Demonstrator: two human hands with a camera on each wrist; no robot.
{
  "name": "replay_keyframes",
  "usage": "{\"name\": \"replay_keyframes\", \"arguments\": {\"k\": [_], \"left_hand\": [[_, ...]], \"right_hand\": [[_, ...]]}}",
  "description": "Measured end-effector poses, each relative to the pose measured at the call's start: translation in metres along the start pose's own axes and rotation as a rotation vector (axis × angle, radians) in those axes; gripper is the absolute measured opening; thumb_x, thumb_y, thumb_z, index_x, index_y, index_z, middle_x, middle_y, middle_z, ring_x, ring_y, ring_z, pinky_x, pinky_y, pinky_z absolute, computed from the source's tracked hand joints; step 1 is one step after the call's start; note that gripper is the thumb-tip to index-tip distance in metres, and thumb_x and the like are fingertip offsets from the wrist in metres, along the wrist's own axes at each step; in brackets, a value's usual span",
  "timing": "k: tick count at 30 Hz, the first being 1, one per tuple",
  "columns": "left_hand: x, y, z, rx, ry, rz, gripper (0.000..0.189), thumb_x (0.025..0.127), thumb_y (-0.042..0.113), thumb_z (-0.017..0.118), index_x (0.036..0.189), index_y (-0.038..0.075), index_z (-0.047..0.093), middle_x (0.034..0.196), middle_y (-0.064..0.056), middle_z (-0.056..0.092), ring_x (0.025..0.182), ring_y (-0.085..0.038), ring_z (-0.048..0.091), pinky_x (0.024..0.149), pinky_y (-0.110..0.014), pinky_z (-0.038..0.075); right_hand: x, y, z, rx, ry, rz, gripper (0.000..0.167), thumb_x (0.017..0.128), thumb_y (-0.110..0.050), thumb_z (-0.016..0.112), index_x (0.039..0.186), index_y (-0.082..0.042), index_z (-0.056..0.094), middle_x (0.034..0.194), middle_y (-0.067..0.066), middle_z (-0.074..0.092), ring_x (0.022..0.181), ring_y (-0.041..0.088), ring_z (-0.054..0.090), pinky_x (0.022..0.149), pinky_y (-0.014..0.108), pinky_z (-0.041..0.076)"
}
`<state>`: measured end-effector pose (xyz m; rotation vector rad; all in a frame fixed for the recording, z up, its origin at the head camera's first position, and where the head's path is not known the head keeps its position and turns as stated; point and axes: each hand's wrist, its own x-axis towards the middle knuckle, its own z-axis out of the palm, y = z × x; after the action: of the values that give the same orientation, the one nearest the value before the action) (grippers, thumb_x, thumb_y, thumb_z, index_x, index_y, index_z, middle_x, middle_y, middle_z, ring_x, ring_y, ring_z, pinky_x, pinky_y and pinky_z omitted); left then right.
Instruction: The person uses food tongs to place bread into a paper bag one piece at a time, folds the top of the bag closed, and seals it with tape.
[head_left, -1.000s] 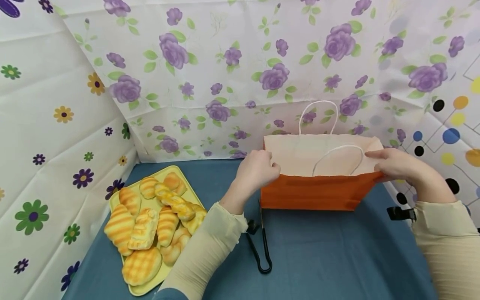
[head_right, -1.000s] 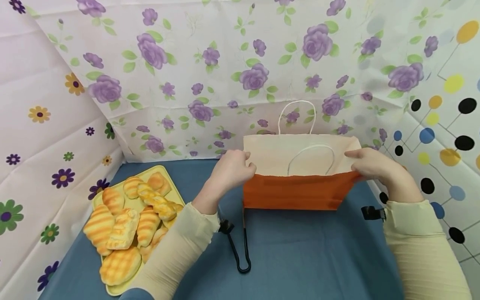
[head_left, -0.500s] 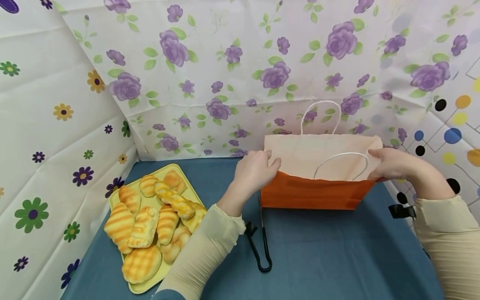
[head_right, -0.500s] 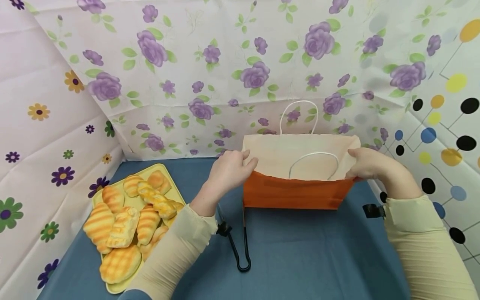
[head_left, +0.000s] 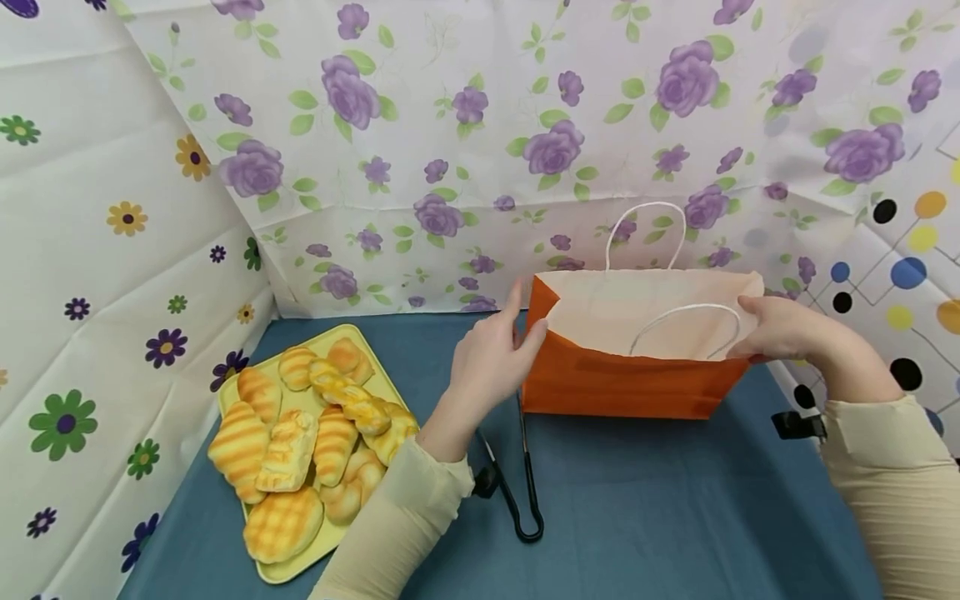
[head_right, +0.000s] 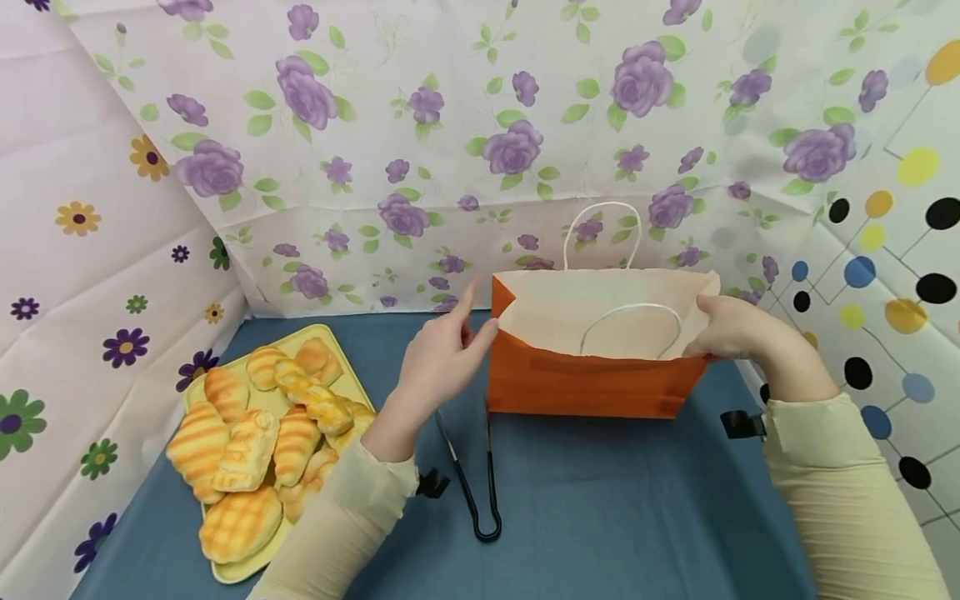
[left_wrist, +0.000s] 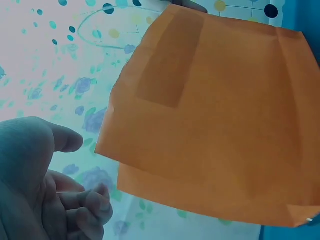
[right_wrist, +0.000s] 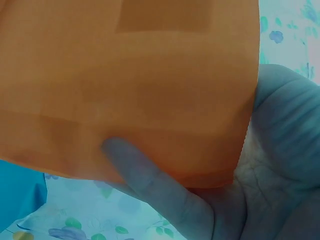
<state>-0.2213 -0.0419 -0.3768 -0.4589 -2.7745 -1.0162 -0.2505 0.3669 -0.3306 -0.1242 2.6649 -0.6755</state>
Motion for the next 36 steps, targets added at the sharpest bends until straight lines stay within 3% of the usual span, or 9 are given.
{"name": "replay_keyframes", "arguments": {"k": [3,7,11,14,17,21,25,31,36], "left_hand": [[-0.017,-0.014,0.006,-0.022,0.005,-0.031,0.075,0.111,0.055,0.05,0.173,0.025,0.021,0.061,0.001,0.048,0.046,-0.02,0.042,0.042,-0.031,0.025],[-0.041,-0.034,0.021,-0.004,-0.053,-0.104,0.079,0.11,0.054,0.052,0.174,0.022,0.018,0.066,0.0,0.055,0.048,-0.019,0.047,0.042,-0.033,0.033],[-0.066,-0.051,0.044,0.033,-0.168,-0.167,0.079,0.109,0.054,0.054,0.172,0.015,0.026,0.102,-0.01,0.074,0.061,-0.017,0.06,0.048,-0.037,0.045],[-0.081,-0.059,0.06,0.051,-0.243,-0.187,0.071,0.109,0.053,0.056,0.164,0.008,0.045,0.13,-0.017,0.073,0.08,-0.025,0.071,0.057,-0.041,0.054],[-0.091,-0.065,0.071,0.068,-0.265,-0.214,0.063,0.109,0.05,0.059,0.151,0.003,0.061,0.134,-0.018,0.071,0.098,-0.033,0.074,0.069,-0.048,0.059],[-0.099,-0.071,0.08,0.099,-0.248,-0.256,0.058,0.107,0.047,0.063,0.141,0.0,0.064,0.121,-0.02,0.074,0.092,-0.036,0.073,0.071,-0.052,0.059],[-0.102,-0.075,0.085,0.145,-0.262,-0.278,0.065,0.106,0.049,0.064,0.146,-0.002,0.057,0.11,-0.021,0.074,0.079,-0.034,0.071,0.066,-0.051,0.057],[-0.105,-0.078,0.095,0.206,-0.323,-0.296,0.076,0.106,0.054,0.062,0.159,0.001,0.047,0.116,-0.021,0.074,0.083,-0.034,0.072,0.069,-0.051,0.058],[-0.106,-0.076,0.101,0.246,-0.353,-0.297,0.078,0.105,0.055,0.063,0.161,0.004,0.046,0.115,-0.019,0.075,0.078,-0.03,0.071,0.066,-0.048,0.056]], "right_hand": [[0.0,-0.001,0.001,0.006,-0.005,0.001,0.11,0.092,-0.02,0.082,0.161,0.019,0.007,0.156,0.048,0.027,0.082,0.025,0.066,0.074,0.038,0.055],[0.0,-0.001,0.001,-0.021,0.005,-0.01,0.11,0.092,-0.024,0.082,0.161,0.02,0.008,0.156,0.049,0.026,0.089,0.027,0.066,0.078,0.041,0.054],[-0.002,0.0,0.001,-0.051,0.02,-0.013,0.109,0.093,-0.024,0.082,0.161,0.02,0.01,0.157,0.051,0.021,0.106,0.038,0.063,0.089,0.051,0.052],[-0.002,0.001,0.001,-0.059,0.024,-0.014,0.109,0.092,-0.023,0.083,0.16,0.02,0.009,0.158,0.051,0.019,0.118,0.048,0.053,0.095,0.059,0.047],[-0.002,0.001,0.003,-0.044,0.027,-0.018,0.109,0.092,-0.021,0.083,0.16,0.021,0.008,0.157,0.051,0.019,0.119,0.05,0.051,0.094,0.058,0.05],[0.0,0.002,0.005,-0.034,0.036,-0.023,0.108,0.092,-0.018,0.082,0.16,0.021,0.009,0.156,0.052,0.022,0.11,0.045,0.058,0.087,0.051,0.054],[0.0,0.002,0.006,-0.054,0.047,-0.029,0.107,0.091,-0.018,0.082,0.159,0.022,0.009,0.156,0.051,0.022,0.116,0.049,0.051,0.092,0.056,0.049],[-0.002,-0.001,0.005,-0.048,0.027,-0.026,0.118,0.09,-0.022,0.085,0.159,0.02,-0.001,0.16,0.05,0.01,0.139,0.062,0.033,0.106,0.073,0.037],[-0.005,-0.003,0.004,-0.071,0.018,-0.031,0.129,0.089,-0.031,0.089,0.157,0.022,-0.008,0.16,0.052,0.007,0.14,0.063,0.033,0.108,0.072,0.037]]}}
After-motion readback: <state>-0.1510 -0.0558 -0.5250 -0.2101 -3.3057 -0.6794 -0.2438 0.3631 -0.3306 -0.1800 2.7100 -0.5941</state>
